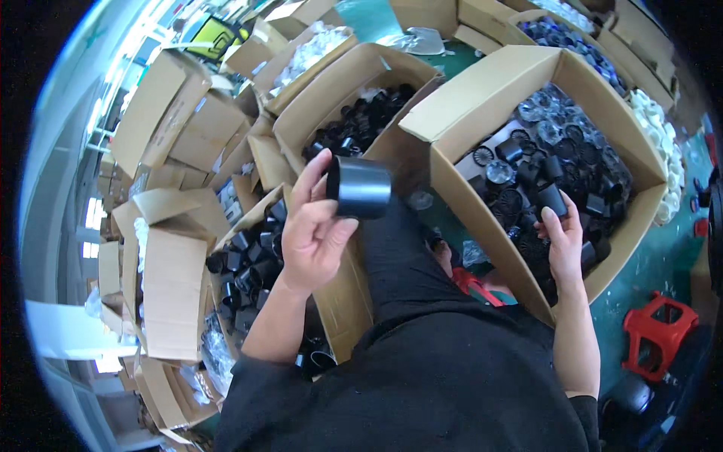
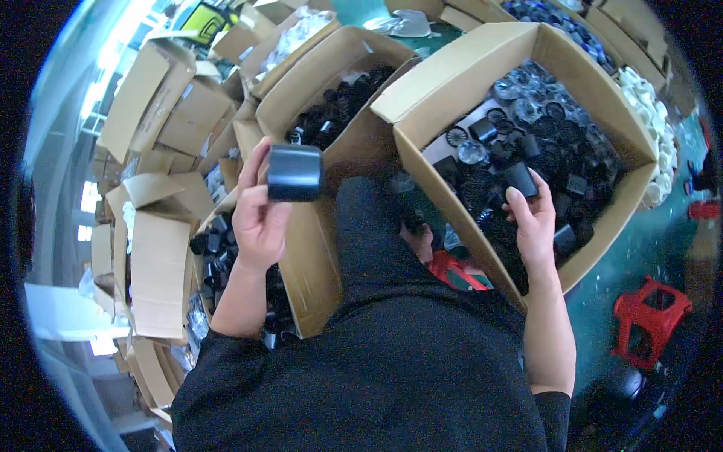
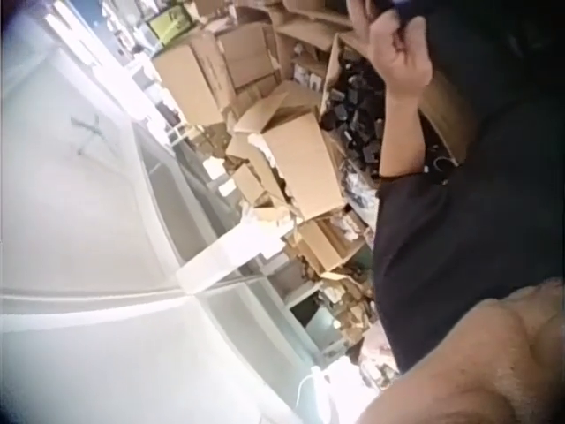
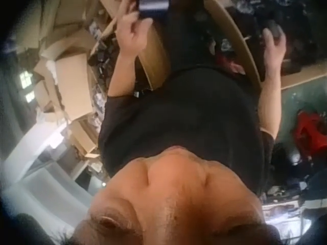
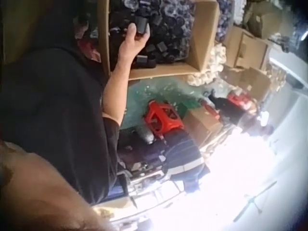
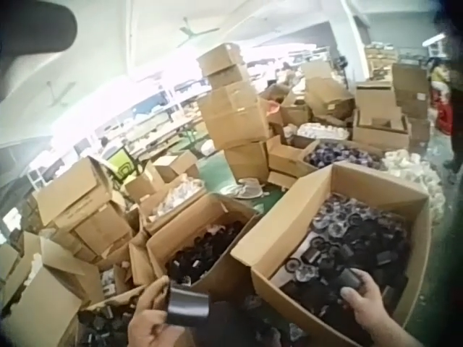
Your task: Packaging small black industrial parts into small clear plastic bags on a production floor.
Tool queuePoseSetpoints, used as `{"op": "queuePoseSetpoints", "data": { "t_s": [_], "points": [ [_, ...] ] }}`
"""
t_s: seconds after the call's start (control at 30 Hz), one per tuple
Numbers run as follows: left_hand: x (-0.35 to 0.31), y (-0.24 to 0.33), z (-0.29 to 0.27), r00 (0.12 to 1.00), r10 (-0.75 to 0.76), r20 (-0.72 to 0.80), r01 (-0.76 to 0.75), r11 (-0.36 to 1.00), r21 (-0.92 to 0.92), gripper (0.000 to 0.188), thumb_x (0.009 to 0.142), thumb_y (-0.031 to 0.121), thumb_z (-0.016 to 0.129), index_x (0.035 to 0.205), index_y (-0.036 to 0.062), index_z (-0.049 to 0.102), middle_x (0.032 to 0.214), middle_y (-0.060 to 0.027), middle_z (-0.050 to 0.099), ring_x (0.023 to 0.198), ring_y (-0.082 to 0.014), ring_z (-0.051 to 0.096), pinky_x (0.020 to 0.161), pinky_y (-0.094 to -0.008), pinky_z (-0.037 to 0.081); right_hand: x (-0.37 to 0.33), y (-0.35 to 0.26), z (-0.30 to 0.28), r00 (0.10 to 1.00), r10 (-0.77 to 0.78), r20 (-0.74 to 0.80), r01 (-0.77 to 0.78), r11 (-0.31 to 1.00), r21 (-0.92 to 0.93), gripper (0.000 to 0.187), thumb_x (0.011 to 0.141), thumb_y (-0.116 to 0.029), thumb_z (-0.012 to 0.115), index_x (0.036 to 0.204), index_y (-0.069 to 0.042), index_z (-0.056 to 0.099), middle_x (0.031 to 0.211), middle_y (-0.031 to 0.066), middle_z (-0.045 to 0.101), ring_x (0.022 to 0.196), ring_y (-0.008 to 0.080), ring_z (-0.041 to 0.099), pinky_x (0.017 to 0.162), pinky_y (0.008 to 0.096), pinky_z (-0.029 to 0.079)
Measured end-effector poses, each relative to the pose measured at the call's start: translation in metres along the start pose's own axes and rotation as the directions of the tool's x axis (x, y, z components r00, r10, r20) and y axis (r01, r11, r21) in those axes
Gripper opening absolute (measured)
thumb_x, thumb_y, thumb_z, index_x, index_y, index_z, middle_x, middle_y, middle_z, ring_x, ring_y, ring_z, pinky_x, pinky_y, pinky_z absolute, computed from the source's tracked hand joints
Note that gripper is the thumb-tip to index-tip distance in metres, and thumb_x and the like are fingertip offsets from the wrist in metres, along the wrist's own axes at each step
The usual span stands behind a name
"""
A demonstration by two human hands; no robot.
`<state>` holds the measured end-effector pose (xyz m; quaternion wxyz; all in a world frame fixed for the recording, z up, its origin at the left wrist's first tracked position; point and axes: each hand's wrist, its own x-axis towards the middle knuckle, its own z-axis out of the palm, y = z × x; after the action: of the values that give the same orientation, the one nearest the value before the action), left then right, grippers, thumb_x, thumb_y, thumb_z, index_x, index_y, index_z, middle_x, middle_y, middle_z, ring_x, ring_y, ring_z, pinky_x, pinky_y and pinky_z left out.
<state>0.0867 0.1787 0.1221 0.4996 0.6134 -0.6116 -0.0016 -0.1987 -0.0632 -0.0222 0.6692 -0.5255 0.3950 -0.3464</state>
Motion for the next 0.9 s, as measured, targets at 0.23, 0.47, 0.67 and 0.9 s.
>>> {"op": "queuePoseSetpoints", "data": {
  "t_s": [0.23,0.47,0.67,0.9],
  "points": [
    [0.018,0.000,0.040,0.863,-0.439,0.250,0.387,0.255,-0.886,0.031,0.106,0.019,0.049,0.130,0.0000,0.052,0.144,-0.0288,0.048,0.123,-0.0396,0.059,0.097,-0.0407,0.056,-0.001,-0.006,0.000,1.000,0.009,0.004,-0.009,1.000,0.022,0.053,0.098,-0.015,0.063,0.145,-0.004,0.043,0.107,0.0093,0.062,0.079,0.0129,0.058,0.069,0.0211,0.047],
    [0.020,0.007,0.062,0.686,-0.562,0.462,0.395,-0.246,-0.885,0.049,0.106,0.028,0.051,0.137,-0.0084,0.044,0.126,-0.0261,0.061,0.107,-0.0310,0.070,0.087,-0.0332,0.062,0.000,-0.006,0.000,1.000,0.008,-0.001,-0.008,0.999,0.044,0.053,0.095,-0.017,0.067,0.142,-0.004,0.046,0.105,0.0098,0.063,0.080,0.0126,0.059,0.068,0.0220,0.046],
    [0.016,0.001,0.065,0.533,-0.785,0.318,0.427,-0.075,-0.901,0.046,0.104,0.027,0.057,0.133,-0.0069,0.048,0.128,-0.0255,0.060,0.110,-0.0297,0.069,0.088,-0.0302,0.061,0.000,-0.007,-0.001,0.999,0.017,0.034,-0.017,1.000,0.003,0.054,0.097,-0.016,0.064,0.145,-0.003,0.043,0.106,0.0092,0.061,0.080,0.0131,0.058,0.069,0.0220,0.047],
    [0.001,-0.011,0.064,0.814,-0.557,-0.164,0.441,0.777,-0.450,0.020,0.094,0.012,0.070,0.107,-0.0006,0.061,0.144,-0.0236,0.047,0.125,-0.0339,0.059,0.097,-0.0348,0.056,0.000,-0.006,0.000,0.999,0.018,0.030,-0.018,1.000,-0.007,0.054,0.095,-0.018,0.068,0.143,-0.003,0.045,0.103,0.0094,0.063,0.080,0.0128,0.059,0.070,0.0226,0.046]
  ]
}}
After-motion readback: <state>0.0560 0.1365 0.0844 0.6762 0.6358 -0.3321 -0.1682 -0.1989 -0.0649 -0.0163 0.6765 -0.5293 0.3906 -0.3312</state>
